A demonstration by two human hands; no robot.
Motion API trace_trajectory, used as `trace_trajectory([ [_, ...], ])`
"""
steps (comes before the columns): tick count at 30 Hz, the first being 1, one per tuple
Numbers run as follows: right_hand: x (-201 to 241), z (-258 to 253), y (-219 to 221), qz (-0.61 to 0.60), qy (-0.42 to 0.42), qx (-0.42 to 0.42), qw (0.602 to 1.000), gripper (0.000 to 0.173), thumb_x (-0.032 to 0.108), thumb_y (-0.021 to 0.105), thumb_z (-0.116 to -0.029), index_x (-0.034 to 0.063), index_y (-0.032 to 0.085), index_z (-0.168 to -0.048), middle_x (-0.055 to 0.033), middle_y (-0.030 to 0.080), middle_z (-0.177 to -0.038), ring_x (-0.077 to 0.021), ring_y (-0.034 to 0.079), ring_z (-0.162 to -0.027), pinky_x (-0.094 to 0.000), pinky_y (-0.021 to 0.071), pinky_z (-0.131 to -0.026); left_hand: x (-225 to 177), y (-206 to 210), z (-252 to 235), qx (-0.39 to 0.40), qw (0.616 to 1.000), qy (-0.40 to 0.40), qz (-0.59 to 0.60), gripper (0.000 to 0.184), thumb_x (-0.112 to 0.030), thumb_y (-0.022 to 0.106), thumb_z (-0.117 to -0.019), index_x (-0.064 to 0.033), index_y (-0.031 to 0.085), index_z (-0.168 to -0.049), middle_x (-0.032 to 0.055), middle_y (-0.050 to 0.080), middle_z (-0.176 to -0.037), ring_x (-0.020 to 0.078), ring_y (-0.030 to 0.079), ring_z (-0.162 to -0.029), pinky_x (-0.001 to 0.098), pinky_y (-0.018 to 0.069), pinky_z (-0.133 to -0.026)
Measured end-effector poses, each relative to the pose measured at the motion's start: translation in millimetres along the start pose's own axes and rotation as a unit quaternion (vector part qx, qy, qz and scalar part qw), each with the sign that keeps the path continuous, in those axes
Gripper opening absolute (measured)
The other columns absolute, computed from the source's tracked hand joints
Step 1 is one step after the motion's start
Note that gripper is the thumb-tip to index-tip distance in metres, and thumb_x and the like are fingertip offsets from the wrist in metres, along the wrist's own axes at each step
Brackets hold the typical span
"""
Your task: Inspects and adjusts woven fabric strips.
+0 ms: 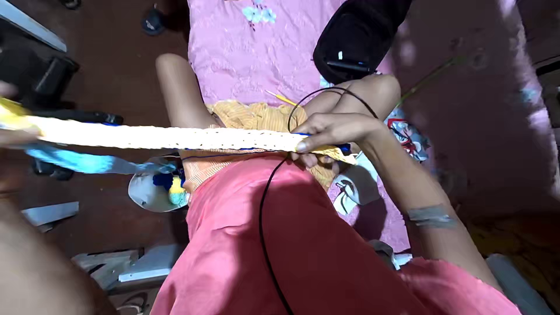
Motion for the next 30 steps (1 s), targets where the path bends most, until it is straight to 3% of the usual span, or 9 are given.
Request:
trace_trajectory([
  [2,-16.2,-23.3,5.2,0.02,0.064,0.018,0.998,0.026,0.013,0.045,-0.1077,-0.0016,0.065,-0.101,-0.0011,0.068,-0.069,-0.0037,0.063,-0.054,-0.0193,0.0532,-0.052,80.3,14.8,6.1,0.007,0.962,-0.122,-0.243,0.058,0.004,0.063,-0.0856,-0.0104,0.05,-0.14,0.0017,0.062,-0.114,0.0064,0.062,-0.088,0.0265,0.0539,-0.076],
  [4,-21.3,-44.9,9.7,0.055,0.115,0.032,0.991,0.029,0.013,0.044,-0.1089,-0.0038,0.066,-0.103,-0.0048,0.067,-0.07,-0.0072,0.061,-0.055,-0.0223,0.0524,-0.056,117.5,51.2,10.5,0.022,0.924,-0.152,-0.349,0.071,-0.001,0.073,-0.0854,0.0008,0.043,-0.15,0.0351,0.056,-0.132,0.0526,0.058,-0.112,0.072,0.0457,-0.09],
  [5,-21.9,-53.4,10.8,0.06,0.132,0.036,0.989,0.029,0.013,0.043,-0.1093,-0.0041,0.065,-0.102,-0.0055,0.066,-0.07,-0.0079,0.061,-0.056,-0.0228,0.0523,-0.058,111.8,77.1,12.1,0.033,0.922,-0.114,-0.368,0.073,-0.006,0.074,-0.0866,0.0036,0.041,-0.151,0.0416,0.047,-0.139,0.0631,0.049,-0.122,0.0805,0.0369,-0.095],
  [10,-18.9,-65.8,5.0,0.004,0.106,0.039,0.994,0.029,0.011,0.041,-0.1082,-0.0019,0.064,-0.099,-0.0033,0.066,-0.068,-0.0079,0.063,-0.055,-0.0233,0.0558,-0.057,6.7,238.7,38.8,0.314,0.899,0.163,-0.259,0.052,-0.028,0.059,-0.0983,0.0012,0.056,-0.141,0.0216,0.057,-0.141,0.0336,0.055,-0.131,0.0537,0.043,-0.11],
  [12,-18.4,-61.5,4.0,-0.003,0.111,0.036,0.993,0.028,0.01,0.042,-0.1076,-0.0025,0.064,-0.097,-0.0042,0.066,-0.069,-0.0085,0.064,-0.055,-0.024,0.0567,-0.057,2.7,281.4,48.3,0.448,0.853,0.16,-0.213,0.038,-0.038,0.061,-0.0979,-0.0095,0.067,-0.122,0.0037,0.071,-0.107,0.0127,0.067,-0.1,0.0395,0.0547,-0.089],
  [17,-41.4,-32.4,-7.2,0.012,0.124,0.01,0.992,0.024,0.009,0.047,-0.106,-0.0027,0.066,-0.099,-0.0043,0.068,-0.071,-0.0078,0.064,-0.057,-0.0228,0.0559,-0.057,11.6,297.4,40.0,0.52,0.833,0.085,-0.17,0.019,-0.021,0.063,-0.0998,-0.0096,0.066,-0.085,-0.0038,0.059,-0.063,0.0032,0.055,-0.055,0.0224,0.0453,-0.053],
  [22,-57.8,5.6,-25.5,-0.013,0.09,-0.025,0.996,0.028,0.005,0.041,-0.1024,-0.0011,0.068,-0.102,-0.0023,0.072,-0.078,-0.0043,0.066,-0.064,-0.0196,0.0551,-0.062,23.1,282.5,28.2,0.505,0.86,0.001,-0.069,0.018,-0.009,0.056,-0.0991,-0.0102,0.066,-0.084,-0.0065,0.063,-0.064,-0.0013,0.058,-0.056,0.015,0.0485,-0.055],
  [27,-57.8,19.2,-27.9,-0.032,0.085,-0.042,0.995,0.032,0.01,0.036,-0.1042,0.0007,0.067,-0.103,-0.0026,0.073,-0.082,-0.004,0.066,-0.067,-0.0188,0.053,-0.061,32.4,295.6,21.9,0.559,0.821,0.01,-0.116,0.018,-0.009,0.059,-0.0989,-0.0097,0.067,-0.083,-0.0045,0.064,-0.069,0.0005,0.058,-0.062,0.0171,0.0472,-0.058],
  [30,-53.0,15.1,-28.1,-0.032,0.088,-0.049,0.994,0.031,0.011,0.038,-0.1029,0.0021,0.067,-0.098,-0.0016,0.073,-0.08,-0.004,0.065,-0.063,-0.0188,0.0512,-0.055,18.0,318.9,29.0,0.588,0.783,0.09,-0.182,0.024,-0.027,0.066,-0.0954,-0.0113,0.07,-0.113,-0.0024,0.071,-0.098,0.0037,0.066,-0.089,0.0264,0.0557,-0.083],
])
Point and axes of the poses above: each hand's wrist, its own z-axis away from the middle knuckle, its own y-axis out of the palm, x = y × z, the point moved 6 cm from there along -z, towards the middle knuckle
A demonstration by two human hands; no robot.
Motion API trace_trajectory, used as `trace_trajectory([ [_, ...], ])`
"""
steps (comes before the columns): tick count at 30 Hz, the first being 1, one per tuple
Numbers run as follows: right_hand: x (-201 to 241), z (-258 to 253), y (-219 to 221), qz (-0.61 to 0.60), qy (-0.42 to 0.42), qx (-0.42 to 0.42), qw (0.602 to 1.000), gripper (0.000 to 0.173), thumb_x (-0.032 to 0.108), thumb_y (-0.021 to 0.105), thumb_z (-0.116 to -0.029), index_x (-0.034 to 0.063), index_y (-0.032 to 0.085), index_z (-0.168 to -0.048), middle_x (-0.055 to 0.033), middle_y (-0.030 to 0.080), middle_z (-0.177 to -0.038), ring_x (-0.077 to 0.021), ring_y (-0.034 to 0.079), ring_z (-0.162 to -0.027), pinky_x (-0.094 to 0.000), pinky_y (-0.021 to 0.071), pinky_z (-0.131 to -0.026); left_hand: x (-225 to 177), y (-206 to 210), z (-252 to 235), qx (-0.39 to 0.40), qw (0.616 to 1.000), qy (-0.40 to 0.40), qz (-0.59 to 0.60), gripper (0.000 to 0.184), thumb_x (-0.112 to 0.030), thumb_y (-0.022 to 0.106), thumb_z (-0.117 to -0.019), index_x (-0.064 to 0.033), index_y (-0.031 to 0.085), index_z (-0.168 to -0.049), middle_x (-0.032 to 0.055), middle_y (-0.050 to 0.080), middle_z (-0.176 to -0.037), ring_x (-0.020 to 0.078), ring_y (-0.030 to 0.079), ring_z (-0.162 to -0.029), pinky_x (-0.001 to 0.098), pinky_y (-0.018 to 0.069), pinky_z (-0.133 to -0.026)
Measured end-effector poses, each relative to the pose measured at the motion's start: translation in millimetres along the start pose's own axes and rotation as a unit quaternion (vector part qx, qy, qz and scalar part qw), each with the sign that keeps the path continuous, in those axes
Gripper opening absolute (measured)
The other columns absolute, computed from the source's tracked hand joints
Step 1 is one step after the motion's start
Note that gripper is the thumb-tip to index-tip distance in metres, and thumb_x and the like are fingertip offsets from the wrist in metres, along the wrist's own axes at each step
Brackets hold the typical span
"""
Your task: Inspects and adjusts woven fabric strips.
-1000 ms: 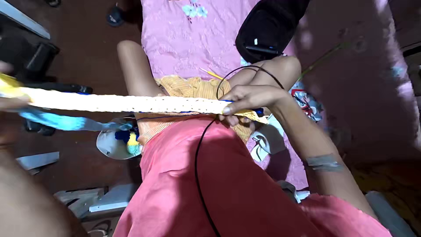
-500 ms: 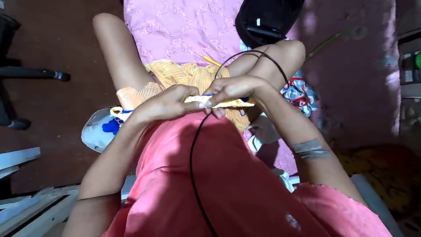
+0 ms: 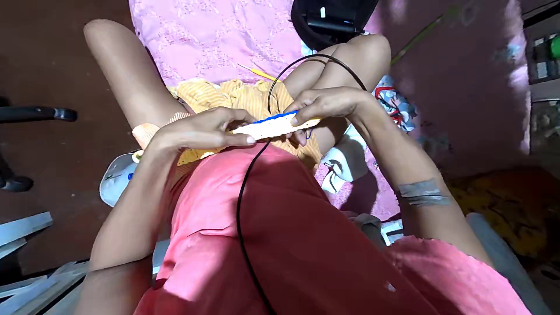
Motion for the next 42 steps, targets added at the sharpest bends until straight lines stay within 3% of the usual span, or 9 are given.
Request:
trace_trajectory([
  [2,6.1,-4.5,1.1,0.003,-0.005,0.0,1.0,0.031,0.011,0.039,-0.1021,0.0015,0.067,-0.094,-0.0015,0.072,-0.076,-0.0044,0.064,-0.061,-0.0199,0.0519,-0.056,-22.0,5.4,-16.4,-0.024,0.999,0.01,-0.023,0.032,-0.036,0.067,-0.0941,-0.0124,0.07,-0.115,-0.0025,0.072,-0.099,0.0051,0.067,-0.091,0.0303,0.0556,-0.085],
  [5,11.3,-5.9,0.2,0.002,0.003,-0.016,1.0,0.032,0.011,0.039,-0.1035,0.0023,0.065,-0.088,-0.001,0.068,-0.068,-0.0049,0.063,-0.056,-0.0203,0.0522,-0.054,-41.2,10.6,-34.4,-0.105,0.993,-0.012,-0.055,0.027,-0.034,0.069,-0.0968,-0.0075,0.067,-0.093,0.0024,0.062,-0.076,0.0129,0.059,-0.07,0.037,0.0488,-0.067],
  [9,8.7,5.1,-10.6,-0.021,-0.023,-0.048,0.998,0.035,0.013,0.038,-0.1054,0.0029,0.065,-0.086,-0.0008,0.067,-0.065,-0.0065,0.063,-0.054,-0.0227,0.0548,-0.053,-36.4,10.6,-33.8,-0.131,0.99,0.028,0.035,0.018,-0.021,0.061,-0.1009,-0.0093,0.066,-0.088,-0.0054,0.058,-0.066,0.0005,0.053,-0.056,0.0189,0.044,-0.054],
  [14,11.4,18.3,-21.7,-0.085,-0.154,-0.047,0.983,0.034,0.005,0.037,-0.1012,-0.0023,0.068,-0.113,-0.0036,0.073,-0.089,-0.0086,0.07,-0.076,-0.0273,0.0608,-0.071,-18.0,11.6,-29.1,-0.132,0.971,0.101,0.173,0.012,-0.012,0.056,-0.1002,-0.0097,0.067,-0.095,-0.0102,0.065,-0.075,-0.0036,0.059,-0.064,0.0134,0.0506,-0.06],
  [18,13.5,23.5,-17.5,-0.094,-0.167,-0.056,0.98,0.038,0.006,0.032,-0.1001,-0.0032,0.066,-0.113,-0.0072,0.074,-0.089,-0.0116,0.071,-0.079,-0.0287,0.0601,-0.077,-10.0,8.8,-26.8,-0.159,0.962,0.12,0.185,0.012,-0.014,0.056,-0.0997,-0.0122,0.068,-0.096,-0.0114,0.066,-0.079,-0.0028,0.061,-0.067,0.0149,0.0523,-0.062],
  [29,16.7,34.8,-14.7,-0.013,-0.175,-0.143,0.974,0.038,0.014,0.041,-0.1011,-0.0016,0.062,-0.129,-0.0044,0.07,-0.098,-0.007,0.065,-0.079,-0.0241,0.0568,-0.071,-17.1,8.3,-15.1,-0.228,0.965,0.072,0.104,0.009,-0.017,0.061,-0.0988,-0.0109,0.065,-0.093,-0.0121,0.059,-0.068,-0.0058,0.054,-0.056,0.0125,0.047,-0.053],
  [32,19.2,32.9,-10.8,0.04,-0.166,-0.173,0.97,0.032,0.002,0.062,-0.0939,-0.0051,0.061,-0.125,-0.0063,0.071,-0.1,-0.004,0.067,-0.085,-0.0205,0.0573,-0.077,-21.9,8.8,-13.0,-0.248,0.962,0.071,0.091,0.009,-0.017,0.062,-0.0982,-0.0113,0.064,-0.092,-0.0129,0.059,-0.068,-0.0067,0.054,-0.056,0.0118,0.0471,-0.053],
  [35,19.1,27.7,-7.9,0.112,-0.107,-0.256,0.954,0.021,0.013,0.076,-0.089,0.0016,0.068,-0.105,-0.0018,0.069,-0.084,-0.0019,0.063,-0.072,-0.0201,0.0536,-0.068,-28.5,11.2,-9.4,-0.263,0.96,0.093,0.038,0.012,-0.019,0.062,-0.0981,-0.0083,0.066,-0.094,-0.0098,0.06,-0.073,-0.0072,0.054,-0.06,0.0115,0.0453,-0.056],
  [42,22.2,33.3,0.7,0.008,-0.227,-0.317,0.921,0.006,0.002,0.068,-0.0906,0.0029,0.063,-0.09,0.002,0.067,-0.078,-0.0009,0.064,-0.066,-0.0185,0.0558,-0.064,-37.6,10.7,-2.9,-0.254,0.958,0.122,0.049,0.016,-0.013,0.061,-0.0982,-0.0031,0.066,-0.11,-0.0076,0.068,-0.09,-0.0084,0.06,-0.074,0.01,0.0507,-0.067],
])
Point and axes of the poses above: each hand's wrist, its own z-axis away from the middle knuckle, its own y-axis out of the palm, x = y × z, the point moved 6 cm from there along -z, towards the middle knuckle
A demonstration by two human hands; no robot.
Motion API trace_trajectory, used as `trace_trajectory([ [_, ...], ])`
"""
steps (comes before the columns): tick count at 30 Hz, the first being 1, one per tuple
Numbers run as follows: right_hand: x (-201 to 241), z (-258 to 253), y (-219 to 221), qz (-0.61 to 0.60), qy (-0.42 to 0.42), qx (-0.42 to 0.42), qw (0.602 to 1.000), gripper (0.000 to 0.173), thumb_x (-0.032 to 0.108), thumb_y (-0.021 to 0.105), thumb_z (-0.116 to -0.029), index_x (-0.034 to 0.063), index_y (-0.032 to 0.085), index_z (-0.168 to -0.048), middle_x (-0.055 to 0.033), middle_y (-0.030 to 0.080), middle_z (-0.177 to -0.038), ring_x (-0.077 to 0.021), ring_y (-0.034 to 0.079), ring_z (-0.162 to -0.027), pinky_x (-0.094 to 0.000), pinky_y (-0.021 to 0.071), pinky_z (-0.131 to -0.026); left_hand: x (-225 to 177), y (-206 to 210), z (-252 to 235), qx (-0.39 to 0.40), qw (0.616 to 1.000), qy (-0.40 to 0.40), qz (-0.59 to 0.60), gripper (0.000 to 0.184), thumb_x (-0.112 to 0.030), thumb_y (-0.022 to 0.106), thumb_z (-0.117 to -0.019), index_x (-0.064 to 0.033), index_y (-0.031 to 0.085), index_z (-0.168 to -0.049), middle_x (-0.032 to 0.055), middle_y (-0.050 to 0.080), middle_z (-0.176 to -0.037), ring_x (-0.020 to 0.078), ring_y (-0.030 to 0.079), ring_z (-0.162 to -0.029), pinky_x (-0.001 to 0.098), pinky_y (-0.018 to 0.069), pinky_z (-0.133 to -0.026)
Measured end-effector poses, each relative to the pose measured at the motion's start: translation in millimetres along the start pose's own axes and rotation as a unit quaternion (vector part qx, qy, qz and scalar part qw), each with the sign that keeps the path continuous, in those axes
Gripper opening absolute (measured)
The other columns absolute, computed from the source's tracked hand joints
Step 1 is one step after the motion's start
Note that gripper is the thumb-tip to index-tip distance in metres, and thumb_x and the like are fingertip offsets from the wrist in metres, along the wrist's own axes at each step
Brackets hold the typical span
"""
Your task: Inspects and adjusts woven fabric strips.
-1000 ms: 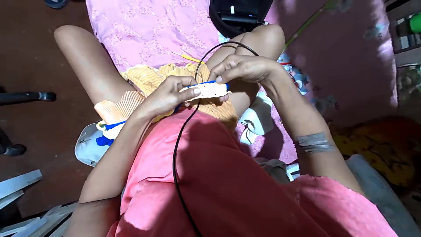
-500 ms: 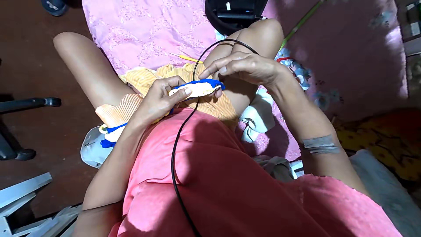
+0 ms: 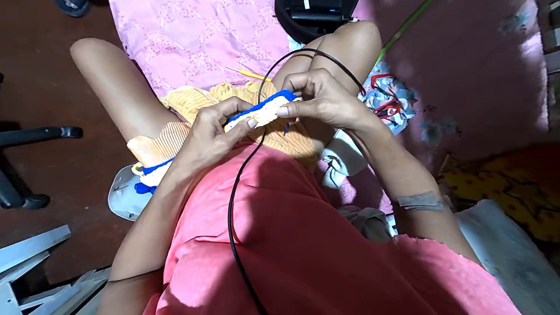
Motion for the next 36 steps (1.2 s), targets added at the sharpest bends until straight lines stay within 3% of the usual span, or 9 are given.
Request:
trace_trajectory([
  [3,3.4,2.4,-0.5,0.049,-0.008,-0.046,0.998,0.008,0.003,0.071,-0.0886,0.0043,0.063,-0.086,0.0028,0.066,-0.075,0.0008,0.062,-0.064,-0.0162,0.0529,-0.062,0.8,3.7,-4.5,0.03,1.0,-0.001,-0.008,0.024,-0.018,0.061,-0.0985,-0.0036,0.065,-0.117,-0.0056,0.07,-0.096,-0.0066,0.064,-0.081,0.0121,0.0535,-0.074],
  [5,6.7,2.9,1.7,0.083,-0.012,-0.065,0.994,0.01,0.006,0.073,-0.0875,0.0054,0.064,-0.082,0.0029,0.064,-0.071,0.0007,0.059,-0.063,-0.0165,0.0495,-0.059,0.8,5.9,-8.0,0.022,0.999,0.001,-0.025,0.025,-0.025,0.065,-0.0975,-0.0048,0.067,-0.113,-0.0043,0.07,-0.094,-0.0046,0.065,-0.083,0.0141,0.0546,-0.077],
  [9,7.6,3.0,6.7,0.1,0.005,-0.065,0.993,0.01,0.008,0.073,-0.0887,0.0047,0.065,-0.084,0.0009,0.065,-0.07,-0.0021,0.06,-0.059,-0.0195,0.0509,-0.056,-4.2,8.4,-13.2,-0.012,1.0,0.015,-0.022,0.019,-0.023,0.063,-0.1006,-0.0046,0.066,-0.103,-0.0053,0.066,-0.085,-0.0049,0.061,-0.075,0.0132,0.0519,-0.069],
  [13,11.2,7.7,2.3,0.007,0.02,-0.01,1.0,0.01,0.001,0.061,-0.0951,-0.0017,0.064,-0.104,0.0002,0.069,-0.075,-0.0039,0.065,-0.063,-0.0198,0.0567,-0.06,-4.2,5.9,-16.5,-0.031,1.0,0.003,0.0,0.012,-0.017,0.062,-0.0998,-0.0058,0.065,-0.098,-0.0085,0.063,-0.079,-0.0072,0.057,-0.068,0.0111,0.0482,-0.064],
  [20,-4.3,7.3,-6.9,-0.191,0.022,0.006,0.981,0.019,0.007,0.044,-0.1017,0.0047,0.062,-0.097,0.0006,0.067,-0.069,-0.006,0.065,-0.058,-0.0215,0.0559,-0.057,-6.4,11.4,-24.2,0.028,0.992,0.037,0.113,0.006,-0.008,0.061,-0.0978,-0.0068,0.066,-0.1,-0.0123,0.068,-0.085,-0.0061,0.063,-0.076,0.0129,0.054,-0.07],
  [25,-7.6,8.5,-4.9,-0.244,0.004,-0.011,0.97,0.011,0.004,0.05,-0.0975,0.0082,0.06,-0.097,-0.0001,0.068,-0.071,-0.0075,0.066,-0.061,-0.0223,0.0568,-0.059,-7.0,6.9,-25.3,0.026,0.993,0.046,0.109,0.015,-0.005,0.062,-0.097,-0.0027,0.067,-0.111,-0.0089,0.071,-0.095,-0.0037,0.067,-0.084,0.0152,0.0569,-0.077],
  [28,-6.3,8.4,-9.2,-0.206,-0.007,-0.028,0.978,0.012,0.002,0.049,-0.0967,0.0071,0.06,-0.099,0.0007,0.068,-0.076,-0.0071,0.067,-0.068,-0.0243,0.0589,-0.067,-7.0,5.1,-25.2,0.021,0.994,0.052,0.097,0.013,-0.006,0.064,-0.0964,-0.003,0.068,-0.108,-0.009,0.07,-0.089,-0.0047,0.065,-0.078,0.0132,0.0546,-0.072],
  [31,-8.1,9.1,-5.8,-0.136,0.003,0.003,0.991,0.02,0.013,0.05,-0.0999,0.0019,0.062,-0.11,0.0016,0.065,-0.079,-0.0056,0.063,-0.071,-0.0232,0.0558,-0.069,-9.3,4.8,-24.6,0.015,0.994,0.057,0.088,0.012,-0.005,0.064,-0.0957,-0.0028,0.068,-0.107,-0.0088,0.071,-0.091,-0.005,0.065,-0.079,0.0132,0.0554,-0.073],
  [36,-1.6,8.8,-7.2,-0.036,-0.049,-0.083,0.995,0.006,0.003,0.062,-0.0952,0.0014,0.068,-0.094,0.0017,0.067,-0.09,-0.001,0.063,-0.08,-0.0192,0.0549,-0.074,-14.1,9.4,-24.7,0.008,0.999,0.047,0.022,0.013,-0.01,0.065,-0.0968,-0.002,0.069,-0.106,-0.0052,0.071,-0.089,-0.0061,0.064,-0.077,0.0116,0.0533,-0.072],
])
Point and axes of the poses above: each hand's wrist, its own z-axis away from the middle knuckle, its own y-axis out of the palm, x = y × z, the point moved 6 cm from there along -z, towards the middle knuckle
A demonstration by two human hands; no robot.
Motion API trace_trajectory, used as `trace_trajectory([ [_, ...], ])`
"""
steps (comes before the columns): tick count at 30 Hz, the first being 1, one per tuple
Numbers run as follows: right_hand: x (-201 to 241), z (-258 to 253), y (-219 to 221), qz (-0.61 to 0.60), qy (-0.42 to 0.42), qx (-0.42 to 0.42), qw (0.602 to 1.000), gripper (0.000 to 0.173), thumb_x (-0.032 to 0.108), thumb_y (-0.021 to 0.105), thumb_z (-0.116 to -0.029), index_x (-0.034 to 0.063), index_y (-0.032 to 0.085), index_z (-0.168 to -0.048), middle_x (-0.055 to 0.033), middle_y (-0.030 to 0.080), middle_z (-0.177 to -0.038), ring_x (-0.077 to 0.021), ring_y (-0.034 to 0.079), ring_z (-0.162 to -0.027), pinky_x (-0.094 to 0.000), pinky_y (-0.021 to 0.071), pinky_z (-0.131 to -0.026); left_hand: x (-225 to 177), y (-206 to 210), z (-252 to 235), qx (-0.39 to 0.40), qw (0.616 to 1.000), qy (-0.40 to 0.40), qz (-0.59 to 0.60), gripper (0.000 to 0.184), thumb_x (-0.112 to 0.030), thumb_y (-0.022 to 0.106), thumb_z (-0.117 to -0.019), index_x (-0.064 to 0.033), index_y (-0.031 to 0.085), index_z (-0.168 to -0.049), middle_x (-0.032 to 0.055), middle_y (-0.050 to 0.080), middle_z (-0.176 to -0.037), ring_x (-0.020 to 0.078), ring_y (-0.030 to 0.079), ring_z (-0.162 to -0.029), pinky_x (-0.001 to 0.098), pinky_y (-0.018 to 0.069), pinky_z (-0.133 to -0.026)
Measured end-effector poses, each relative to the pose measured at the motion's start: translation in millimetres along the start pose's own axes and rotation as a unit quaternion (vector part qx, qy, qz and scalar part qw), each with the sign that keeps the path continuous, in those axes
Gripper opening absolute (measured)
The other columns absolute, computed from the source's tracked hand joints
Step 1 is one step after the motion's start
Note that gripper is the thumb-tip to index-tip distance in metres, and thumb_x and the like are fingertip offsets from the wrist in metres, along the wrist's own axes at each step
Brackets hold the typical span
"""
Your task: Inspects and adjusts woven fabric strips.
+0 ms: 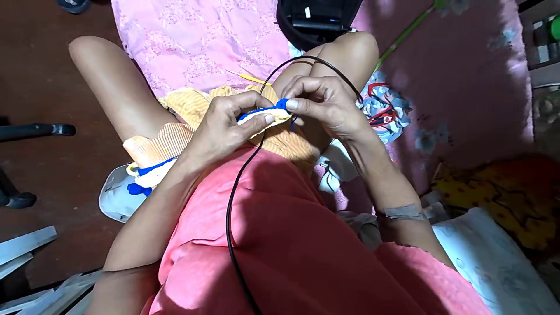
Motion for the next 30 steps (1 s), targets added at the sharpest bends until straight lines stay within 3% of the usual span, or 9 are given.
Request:
trace_trajectory([
  [3,8.6,2.5,4.3,0.184,-0.108,-0.088,0.973,0.008,0.003,0.061,-0.0964,-0.0025,0.068,-0.095,-0.0054,0.068,-0.09,-0.0048,0.064,-0.082,-0.0204,0.0548,-0.075,0.6,1.8,0.6,-0.011,1.0,-0.023,0.007,0.011,-0.01,0.065,-0.0967,-0.0027,0.068,-0.104,-0.0059,0.069,-0.085,-0.0058,0.062,-0.071,0.0113,0.0517,-0.067],
  [7,18.3,15.1,24.3,0.449,-0.293,-0.199,0.821,0.013,0.002,0.061,-0.0937,-0.0047,0.07,-0.088,-0.0169,0.068,-0.08,-0.0237,0.067,-0.074,-0.0335,0.054,-0.066,5.0,5.2,2.6,-0.039,0.989,-0.105,0.099,0.004,-0.004,0.062,-0.0964,-0.0076,0.063,-0.098,-0.0098,0.065,-0.073,-0.0047,0.061,-0.062,0.0117,0.0508,-0.059],
  [10,7.6,8.8,17.2,0.304,-0.177,-0.178,0.919,0.011,0.002,0.062,-0.0964,-0.0053,0.069,-0.095,-0.0099,0.069,-0.086,-0.0091,0.065,-0.076,-0.0221,0.0543,-0.07,12.0,1.4,3.3,-0.06,0.976,-0.151,0.143,0.007,-0.004,0.06,-0.0987,-0.0097,0.063,-0.095,-0.0089,0.066,-0.07,-0.0037,0.06,-0.058,0.0126,0.0491,-0.052],
  [12,-5.1,0.2,7.5,0.095,-0.077,-0.139,0.983,0.004,0.0,0.062,-0.0955,-0.0014,0.065,-0.097,-0.0014,0.067,-0.085,-0.0021,0.063,-0.071,-0.0187,0.0556,-0.066,13.2,0.2,1.9,-0.055,0.983,-0.135,0.112,0.004,-0.006,0.061,-0.0974,-0.0086,0.064,-0.096,-0.009,0.067,-0.078,-0.0042,0.062,-0.067,0.0129,0.052,-0.062],
  [17,-19.1,-6.0,-2.7,-0.107,0.029,-0.049,0.993,0.014,0.007,0.05,-0.1002,0.0067,0.065,-0.099,0.0021,0.068,-0.088,-0.0046,0.066,-0.081,-0.0248,0.0565,-0.078,10.8,-0.3,-7.1,-0.06,0.994,-0.093,0.002,0.009,-0.014,0.066,-0.0971,-0.0055,0.069,-0.099,-0.0044,0.067,-0.086,-0.0029,0.062,-0.076,0.0152,0.0524,-0.072],
  [20,-16.1,-4.3,-6.2,-0.105,0.045,-0.04,0.993,0.019,0.011,0.047,-0.1016,0.0038,0.063,-0.11,-0.001,0.07,-0.093,-0.0064,0.067,-0.081,-0.0256,0.058,-0.077,9.1,-0.5,-12.3,-0.068,0.994,-0.087,-0.026,0.01,-0.016,0.067,-0.0965,-0.0058,0.069,-0.098,-0.0034,0.067,-0.084,-0.0025,0.061,-0.072,0.0157,0.0516,-0.069],
  [24,-4.2,-1.5,-2.1,0.017,-0.011,-0.025,0.999,0.041,0.007,0.065,-0.0928,-0.0055,0.056,-0.131,-0.0071,0.065,-0.118,-0.0084,0.065,-0.103,-0.0257,0.0558,-0.092,5.2,4.2,-18.9,-0.074,0.993,-0.072,-0.055,0.013,-0.017,0.067,-0.0953,-0.0051,0.07,-0.096,-0.0011,0.067,-0.081,-0.0001,0.06,-0.07,0.0193,0.0512,-0.068],
  [27,-0.8,8.5,7.4,0.092,0.01,-0.035,0.995,0.031,0.002,0.065,-0.0936,0.0016,0.062,-0.124,-0.0032,0.069,-0.108,-0.0045,0.068,-0.089,-0.0212,0.0584,-0.079,5.0,8.5,-19.0,-0.065,0.996,-0.045,-0.047,0.016,-0.017,0.066,-0.0963,-0.0022,0.072,-0.098,0.0037,0.069,-0.082,0.006,0.063,-0.072,0.0261,0.0528,-0.07],
  [30,-2.4,12.3,-1.5,0.1,-0.003,-0.064,0.993,0.02,0.005,0.064,-0.0954,0.01,0.066,-0.115,0.0021,0.071,-0.098,-0.0061,0.069,-0.076,-0.0244,0.0615,-0.067,9.3,-6.3,-6.2,-0.048,0.998,-0.03,-0.024,0.026,-0.017,0.06,-0.0992,-0.0012,0.07,-0.118,0.0069,0.071,-0.098,0.0078,0.066,-0.085,0.026,0.0544,-0.079],
])
Point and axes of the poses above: each hand's wrist, its own z-axis away from the middle knuckle, its own y-axis out of the palm, x = y × z, the point moved 6 cm from there along -z, towards the middle knuckle
